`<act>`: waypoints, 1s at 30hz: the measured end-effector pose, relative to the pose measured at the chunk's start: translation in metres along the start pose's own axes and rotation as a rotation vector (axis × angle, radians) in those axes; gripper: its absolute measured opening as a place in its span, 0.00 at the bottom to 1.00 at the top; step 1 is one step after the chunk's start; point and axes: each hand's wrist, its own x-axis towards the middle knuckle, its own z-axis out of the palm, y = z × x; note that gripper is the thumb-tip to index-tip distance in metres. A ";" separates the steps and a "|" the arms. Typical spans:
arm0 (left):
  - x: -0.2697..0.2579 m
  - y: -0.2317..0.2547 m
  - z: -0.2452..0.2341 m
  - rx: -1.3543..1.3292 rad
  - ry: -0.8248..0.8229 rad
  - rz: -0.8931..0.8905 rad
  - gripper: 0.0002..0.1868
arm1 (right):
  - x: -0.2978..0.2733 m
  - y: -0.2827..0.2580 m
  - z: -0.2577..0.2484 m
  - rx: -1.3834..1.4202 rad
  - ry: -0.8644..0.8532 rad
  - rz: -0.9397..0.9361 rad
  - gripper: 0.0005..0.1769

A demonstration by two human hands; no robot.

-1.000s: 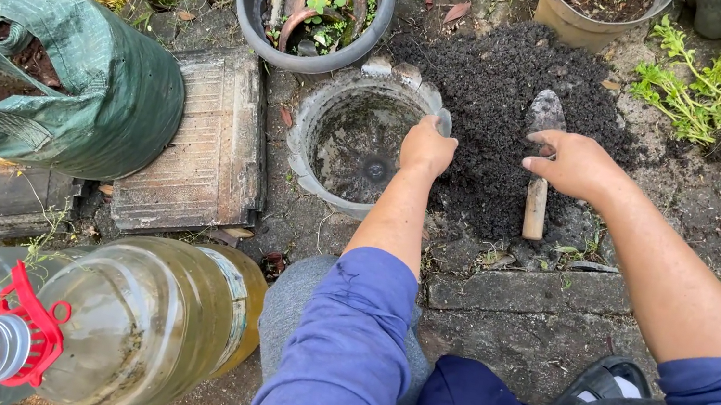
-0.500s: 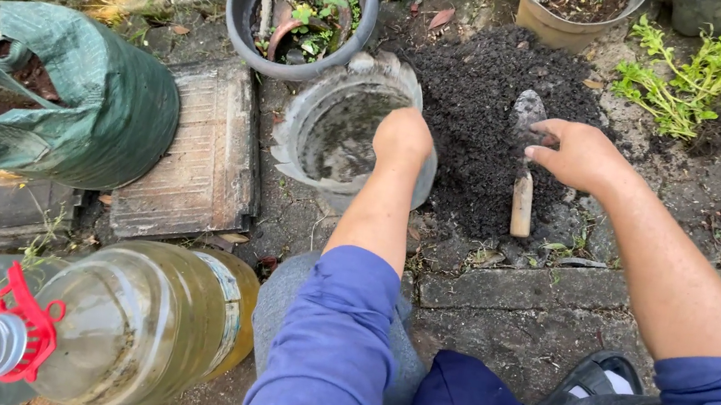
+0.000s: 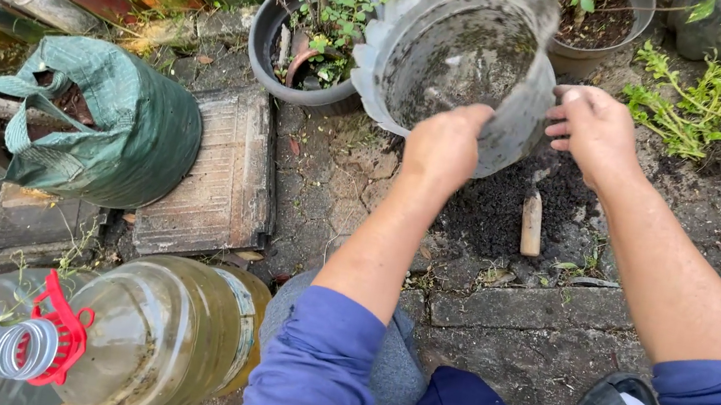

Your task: Digging soil from a plastic container and preparing the ground for planting.

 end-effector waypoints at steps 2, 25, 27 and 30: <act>-0.003 0.011 0.012 0.124 -0.035 0.075 0.12 | -0.011 -0.024 -0.009 0.150 0.043 0.067 0.31; 0.009 0.020 -0.008 -0.121 -0.157 -0.009 0.28 | -0.024 -0.033 -0.053 -0.300 -0.042 0.027 0.20; 0.012 0.010 -0.016 -0.100 0.006 -0.122 0.32 | -0.023 -0.034 -0.062 -0.549 -0.098 -0.025 0.21; 0.014 -0.007 -0.011 -0.080 0.065 -0.102 0.41 | -0.025 -0.043 -0.066 -0.734 -0.138 -0.021 0.22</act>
